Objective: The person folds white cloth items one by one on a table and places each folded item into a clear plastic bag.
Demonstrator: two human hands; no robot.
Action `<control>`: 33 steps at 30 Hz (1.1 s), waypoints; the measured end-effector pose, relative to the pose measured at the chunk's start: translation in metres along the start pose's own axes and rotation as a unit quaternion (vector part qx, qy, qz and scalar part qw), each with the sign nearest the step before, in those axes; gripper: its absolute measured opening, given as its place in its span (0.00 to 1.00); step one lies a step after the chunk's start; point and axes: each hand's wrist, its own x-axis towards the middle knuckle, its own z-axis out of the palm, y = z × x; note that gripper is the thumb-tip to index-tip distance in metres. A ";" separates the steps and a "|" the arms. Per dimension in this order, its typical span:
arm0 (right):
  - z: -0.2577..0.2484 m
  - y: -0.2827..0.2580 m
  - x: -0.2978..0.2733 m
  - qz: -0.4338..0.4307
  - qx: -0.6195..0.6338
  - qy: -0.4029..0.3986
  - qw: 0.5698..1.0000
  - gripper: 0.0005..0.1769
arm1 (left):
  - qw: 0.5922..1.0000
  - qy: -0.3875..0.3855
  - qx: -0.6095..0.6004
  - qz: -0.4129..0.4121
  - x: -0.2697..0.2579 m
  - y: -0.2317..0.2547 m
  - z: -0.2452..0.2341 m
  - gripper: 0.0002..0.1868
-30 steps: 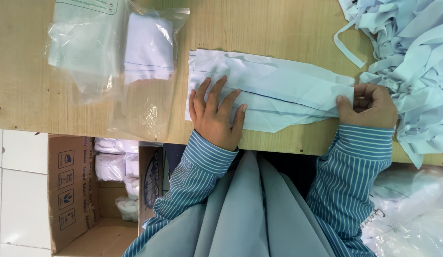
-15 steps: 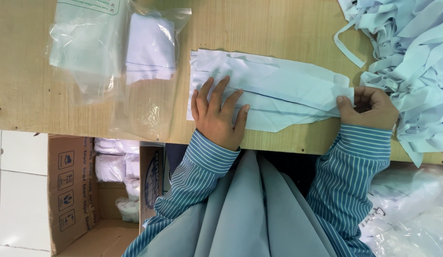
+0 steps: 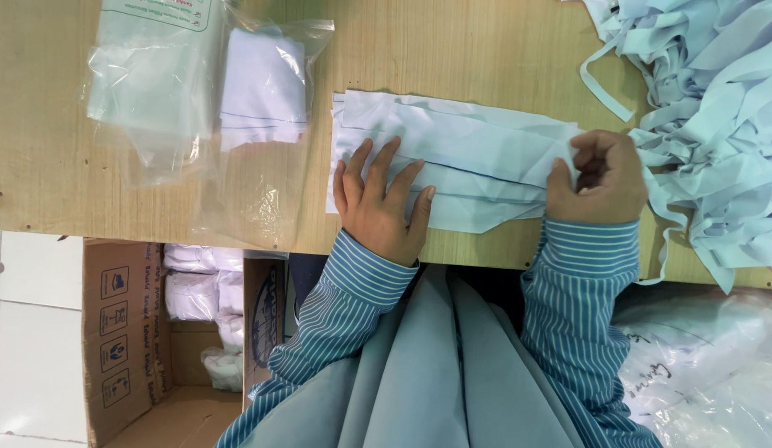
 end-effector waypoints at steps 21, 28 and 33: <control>0.002 0.055 -0.014 0.037 -0.038 -0.046 0.998 0.18 | 0.998 -0.055 -0.031 -0.027 -0.001 -0.001 0.002 0.14; 0.007 0.046 -0.016 0.063 -0.049 -0.051 0.995 0.16 | 0.999 -0.048 -0.015 -0.016 -0.003 0.004 0.004 0.13; 0.009 0.047 -0.015 0.101 -0.033 -0.049 0.993 0.13 | 0.996 0.022 -0.036 0.079 -0.018 0.050 0.026 0.24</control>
